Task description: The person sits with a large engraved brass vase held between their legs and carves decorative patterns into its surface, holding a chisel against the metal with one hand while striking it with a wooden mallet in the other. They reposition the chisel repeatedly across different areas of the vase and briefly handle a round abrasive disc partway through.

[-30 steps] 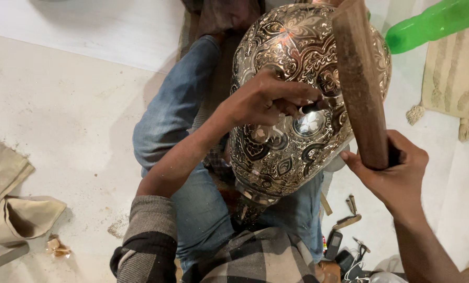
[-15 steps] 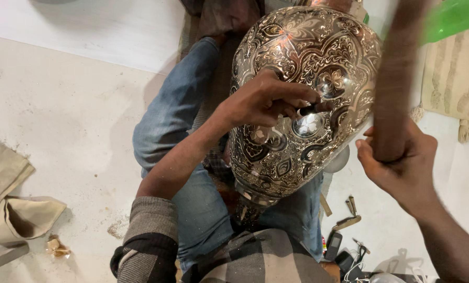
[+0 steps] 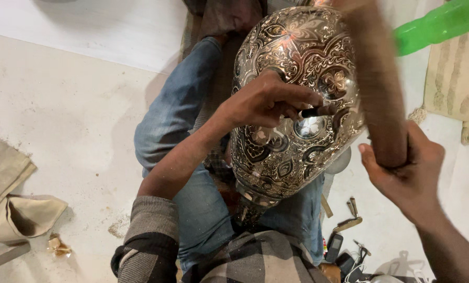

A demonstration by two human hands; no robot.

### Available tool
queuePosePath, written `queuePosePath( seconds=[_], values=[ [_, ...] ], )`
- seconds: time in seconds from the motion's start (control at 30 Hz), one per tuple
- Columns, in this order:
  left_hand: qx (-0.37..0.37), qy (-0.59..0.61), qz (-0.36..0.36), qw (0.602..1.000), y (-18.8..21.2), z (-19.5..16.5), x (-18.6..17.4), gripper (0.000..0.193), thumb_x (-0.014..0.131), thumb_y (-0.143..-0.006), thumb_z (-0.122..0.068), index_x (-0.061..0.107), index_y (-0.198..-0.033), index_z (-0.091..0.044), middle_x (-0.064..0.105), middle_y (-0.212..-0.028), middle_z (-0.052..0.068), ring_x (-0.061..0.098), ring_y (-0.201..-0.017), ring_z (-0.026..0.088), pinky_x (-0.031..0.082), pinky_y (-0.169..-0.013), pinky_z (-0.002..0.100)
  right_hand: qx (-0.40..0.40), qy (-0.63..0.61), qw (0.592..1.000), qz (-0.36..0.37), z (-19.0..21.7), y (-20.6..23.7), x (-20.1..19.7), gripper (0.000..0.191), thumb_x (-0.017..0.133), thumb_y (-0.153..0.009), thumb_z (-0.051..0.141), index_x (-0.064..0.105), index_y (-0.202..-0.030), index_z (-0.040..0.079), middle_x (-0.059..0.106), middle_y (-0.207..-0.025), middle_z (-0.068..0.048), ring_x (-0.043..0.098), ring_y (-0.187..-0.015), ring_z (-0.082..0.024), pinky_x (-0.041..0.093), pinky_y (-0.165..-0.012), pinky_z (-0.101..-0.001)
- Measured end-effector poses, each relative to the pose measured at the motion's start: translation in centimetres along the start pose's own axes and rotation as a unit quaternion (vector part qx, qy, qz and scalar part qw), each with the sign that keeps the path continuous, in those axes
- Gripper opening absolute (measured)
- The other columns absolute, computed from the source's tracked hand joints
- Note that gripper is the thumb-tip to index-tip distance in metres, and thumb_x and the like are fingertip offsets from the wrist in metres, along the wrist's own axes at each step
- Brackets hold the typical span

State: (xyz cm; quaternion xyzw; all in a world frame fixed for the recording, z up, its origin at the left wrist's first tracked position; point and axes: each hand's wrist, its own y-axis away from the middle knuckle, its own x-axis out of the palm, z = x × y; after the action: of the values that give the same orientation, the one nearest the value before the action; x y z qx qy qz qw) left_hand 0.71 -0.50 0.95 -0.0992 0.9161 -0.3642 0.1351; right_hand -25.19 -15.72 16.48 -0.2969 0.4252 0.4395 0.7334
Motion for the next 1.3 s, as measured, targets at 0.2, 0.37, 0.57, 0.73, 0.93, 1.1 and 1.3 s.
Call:
queuePosePath(
  seconds=[0.2, 0.37, 0.57, 0.73, 0.93, 1.1, 1.3],
  values=[
    [-0.002, -0.025, 0.000, 1.000, 0.0, 0.0, 0.0, 0.069, 0.069, -0.072, 0.012, 0.063, -0.139, -0.006, 0.079, -0.107, 0.014, 0.081, -0.094, 0.018, 0.062, -0.067, 0.027, 0.030, -0.026, 0.999, -0.008, 0.8, 0.2, 0.0, 0.029, 0.076, -0.084, 0.010, 0.061, -0.106, -0.002, 0.064, -0.073, -0.016, 0.059, -0.063, -0.029, 0.048, -0.061, -0.0386],
    [0.011, -0.031, 0.000, 0.999, -0.1, 0.4, 0.2, 0.065, 0.068, -0.074, 0.013, 0.063, -0.136, -0.006, 0.079, -0.110, 0.013, 0.081, -0.095, 0.019, 0.066, -0.073, 0.028, 0.041, -0.055, 0.997, 0.025, 0.9, 0.3, -0.2, 0.025, 0.077, -0.088, 0.011, 0.062, -0.106, 0.003, 0.066, -0.075, -0.009, 0.062, -0.065, -0.016, 0.050, -0.063, -0.0319],
    [-0.007, -0.028, 0.008, 1.000, 0.0, 0.2, 0.1, 0.068, 0.066, -0.070, 0.013, 0.064, -0.135, -0.006, 0.079, -0.108, 0.011, 0.081, -0.094, 0.019, 0.067, -0.074, 0.029, 0.041, -0.055, 0.997, 0.026, 0.5, 0.4, 0.3, 0.022, 0.078, -0.085, 0.010, 0.064, -0.101, 0.003, 0.066, -0.073, -0.010, 0.061, -0.059, -0.014, 0.047, -0.056, -0.0301],
    [-0.027, -0.041, 0.006, 0.999, -0.5, -0.4, -0.2, 0.067, 0.065, -0.069, 0.013, 0.065, -0.133, -0.008, 0.080, -0.109, 0.011, 0.082, -0.094, 0.018, 0.067, -0.073, 0.029, 0.003, 0.086, 0.996, -0.004, -0.7, 0.8, 0.3, 0.027, 0.080, -0.083, 0.007, 0.060, -0.101, -0.001, 0.062, -0.075, -0.011, 0.057, -0.067, -0.012, 0.048, -0.063, -0.0292],
    [-0.021, -0.020, 0.014, 0.999, -0.7, -0.9, -0.5, 0.062, 0.066, -0.070, 0.012, 0.066, -0.130, -0.004, 0.079, -0.104, 0.010, 0.081, -0.092, 0.019, 0.067, -0.076, 0.031, 0.002, 0.050, 0.999, 0.009, -2.4, 0.9, 0.6, 0.028, 0.078, -0.085, 0.008, 0.061, -0.106, 0.002, 0.059, -0.069, -0.009, 0.053, -0.060, -0.010, 0.045, -0.061, -0.0272],
    [-0.013, -0.089, -0.005, 0.996, -0.7, -0.5, 0.1, 0.057, 0.067, -0.075, 0.014, 0.072, -0.126, -0.008, 0.081, -0.097, 0.006, 0.081, -0.084, 0.016, 0.063, -0.068, 0.029, 0.011, -0.011, 1.000, -0.019, -2.2, 1.3, 0.8, 0.027, 0.080, -0.089, 0.013, 0.060, -0.105, 0.002, 0.061, -0.070, -0.009, 0.055, -0.061, -0.015, 0.045, -0.060, -0.0285],
    [-0.013, -0.079, -0.012, 0.997, -0.5, -0.1, 0.3, 0.058, 0.066, -0.073, 0.013, 0.071, -0.126, -0.011, 0.081, -0.101, 0.006, 0.081, -0.088, 0.017, 0.064, -0.068, 0.030, 0.024, -0.139, 0.990, -0.015, -2.1, 1.5, 0.9, 0.023, 0.078, -0.091, 0.015, 0.061, -0.102, 0.004, 0.065, -0.074, -0.010, 0.059, -0.067, -0.012, 0.048, -0.063, -0.0274]
  ],
)
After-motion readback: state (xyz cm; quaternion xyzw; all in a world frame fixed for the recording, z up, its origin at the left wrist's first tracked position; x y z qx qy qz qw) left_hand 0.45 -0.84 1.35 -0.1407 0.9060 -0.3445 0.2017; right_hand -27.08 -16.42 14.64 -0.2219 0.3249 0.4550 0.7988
